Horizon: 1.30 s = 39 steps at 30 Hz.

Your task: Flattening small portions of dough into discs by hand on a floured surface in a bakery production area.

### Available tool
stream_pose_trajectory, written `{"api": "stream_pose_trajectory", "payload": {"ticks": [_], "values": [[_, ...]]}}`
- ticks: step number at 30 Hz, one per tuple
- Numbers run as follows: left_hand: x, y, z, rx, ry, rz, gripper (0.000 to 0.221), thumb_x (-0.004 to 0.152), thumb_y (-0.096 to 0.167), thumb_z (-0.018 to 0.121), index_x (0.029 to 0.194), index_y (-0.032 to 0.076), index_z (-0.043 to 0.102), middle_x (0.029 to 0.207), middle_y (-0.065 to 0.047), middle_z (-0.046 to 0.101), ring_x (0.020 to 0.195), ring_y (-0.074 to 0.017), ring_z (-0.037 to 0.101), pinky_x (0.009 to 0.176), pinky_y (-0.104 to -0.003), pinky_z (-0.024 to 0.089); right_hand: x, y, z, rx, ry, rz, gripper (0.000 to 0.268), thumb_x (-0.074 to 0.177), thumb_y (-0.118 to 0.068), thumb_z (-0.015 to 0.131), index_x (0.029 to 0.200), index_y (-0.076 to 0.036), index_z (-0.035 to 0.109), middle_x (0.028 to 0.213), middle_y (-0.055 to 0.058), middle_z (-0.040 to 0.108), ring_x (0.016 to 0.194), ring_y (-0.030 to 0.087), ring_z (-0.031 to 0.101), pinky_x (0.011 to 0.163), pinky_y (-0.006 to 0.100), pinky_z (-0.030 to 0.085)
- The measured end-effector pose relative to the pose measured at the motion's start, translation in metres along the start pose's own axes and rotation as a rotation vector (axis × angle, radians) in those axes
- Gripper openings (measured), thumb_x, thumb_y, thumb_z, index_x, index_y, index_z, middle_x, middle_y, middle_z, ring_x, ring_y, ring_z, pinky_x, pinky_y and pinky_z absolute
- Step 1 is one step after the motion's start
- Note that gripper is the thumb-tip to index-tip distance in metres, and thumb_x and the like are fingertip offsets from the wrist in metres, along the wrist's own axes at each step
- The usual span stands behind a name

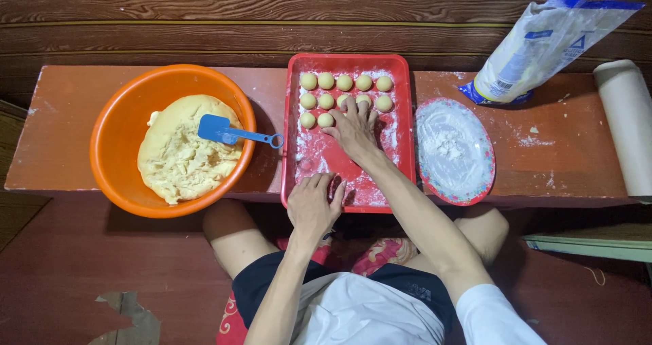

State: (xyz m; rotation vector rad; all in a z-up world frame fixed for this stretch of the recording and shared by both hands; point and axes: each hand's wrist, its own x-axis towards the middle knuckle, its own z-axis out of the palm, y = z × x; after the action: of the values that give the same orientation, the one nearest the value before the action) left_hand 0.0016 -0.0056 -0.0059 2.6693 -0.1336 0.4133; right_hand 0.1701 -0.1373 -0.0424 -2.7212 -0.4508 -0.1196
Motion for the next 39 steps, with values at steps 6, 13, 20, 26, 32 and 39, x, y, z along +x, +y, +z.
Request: {"api": "stream_pose_trajectory", "payload": {"ticks": [6, 13, 20, 26, 32, 39], "values": [[0.001, 0.002, -0.002, -0.009, -0.029, -0.020, 0.035, 0.094, 0.051, 0.061, 0.109, 0.022, 0.076, 0.094, 0.002, 0.074, 0.094, -0.0203, 0.071, 0.078, -0.033, 0.053, -0.002, 0.013, -0.012, 0.010, -0.034, 0.087, 0.052, 0.082, -0.050, 0.079, 0.123, -0.021, 0.067, 0.119, 0.002, 0.040, 0.115, 0.029, 0.037, 0.093, 0.048, 0.033], [0.002, 0.002, -0.001, 0.000, -0.053, -0.023, 0.037, 0.096, 0.052, 0.059, 0.110, 0.022, 0.075, 0.095, 0.001, 0.074, 0.094, -0.0206, 0.071, 0.078, -0.034, 0.052, -0.015, 0.026, -0.037, 0.008, -0.086, 0.169, 0.059, 0.084, -0.052, 0.077, 0.134, -0.022, 0.064, 0.119, 0.001, 0.040, 0.115, 0.028, 0.038, 0.093, 0.048, 0.033], [0.001, 0.002, 0.000, 0.001, -0.034, -0.011, 0.036, 0.095, 0.052, 0.059, 0.110, 0.023, 0.075, 0.095, 0.002, 0.073, 0.093, -0.0204, 0.070, 0.076, -0.034, 0.052, -0.015, 0.026, -0.027, 0.006, -0.117, 0.168, 0.050, 0.088, -0.050, 0.074, 0.129, -0.024, 0.065, 0.118, 0.001, 0.041, 0.115, 0.029, 0.041, 0.094, 0.048, 0.035], [0.001, 0.001, 0.003, 0.019, -0.005, 0.003, 0.036, 0.095, 0.053, 0.060, 0.108, 0.023, 0.075, 0.093, 0.002, 0.073, 0.091, -0.0202, 0.071, 0.075, -0.034, 0.052, -0.014, 0.027, -0.027, 0.004, -0.117, 0.187, 0.046, 0.088, -0.052, 0.073, 0.124, -0.026, 0.065, 0.119, 0.001, 0.041, 0.115, 0.029, 0.041, 0.094, 0.048, 0.035], [0.001, 0.001, 0.004, 0.019, 0.004, 0.007, 0.035, 0.095, 0.053, 0.061, 0.107, 0.023, 0.076, 0.092, 0.002, 0.073, 0.091, -0.0202, 0.071, 0.075, -0.034, 0.052, -0.015, 0.029, -0.024, 0.002, -0.099, 0.180, 0.044, 0.090, -0.048, 0.073, 0.126, -0.025, 0.064, 0.119, 0.002, 0.042, 0.115, 0.029, 0.042, 0.094, 0.047, 0.034], [0.002, 0.002, -0.004, -0.031, -0.056, -0.019, 0.035, 0.095, 0.051, 0.062, 0.109, 0.022, 0.076, 0.094, 0.001, 0.074, 0.096, -0.0213, 0.071, 0.078, -0.034, 0.053, -0.013, 0.053, -0.012, 0.252, 0.295, 0.007, 0.027, 0.090, -0.030, 0.079, 0.112, -0.018, 0.071, 0.103, 0.004, 0.052, 0.110, 0.032, 0.052, 0.094, 0.043, 0.042]]}}
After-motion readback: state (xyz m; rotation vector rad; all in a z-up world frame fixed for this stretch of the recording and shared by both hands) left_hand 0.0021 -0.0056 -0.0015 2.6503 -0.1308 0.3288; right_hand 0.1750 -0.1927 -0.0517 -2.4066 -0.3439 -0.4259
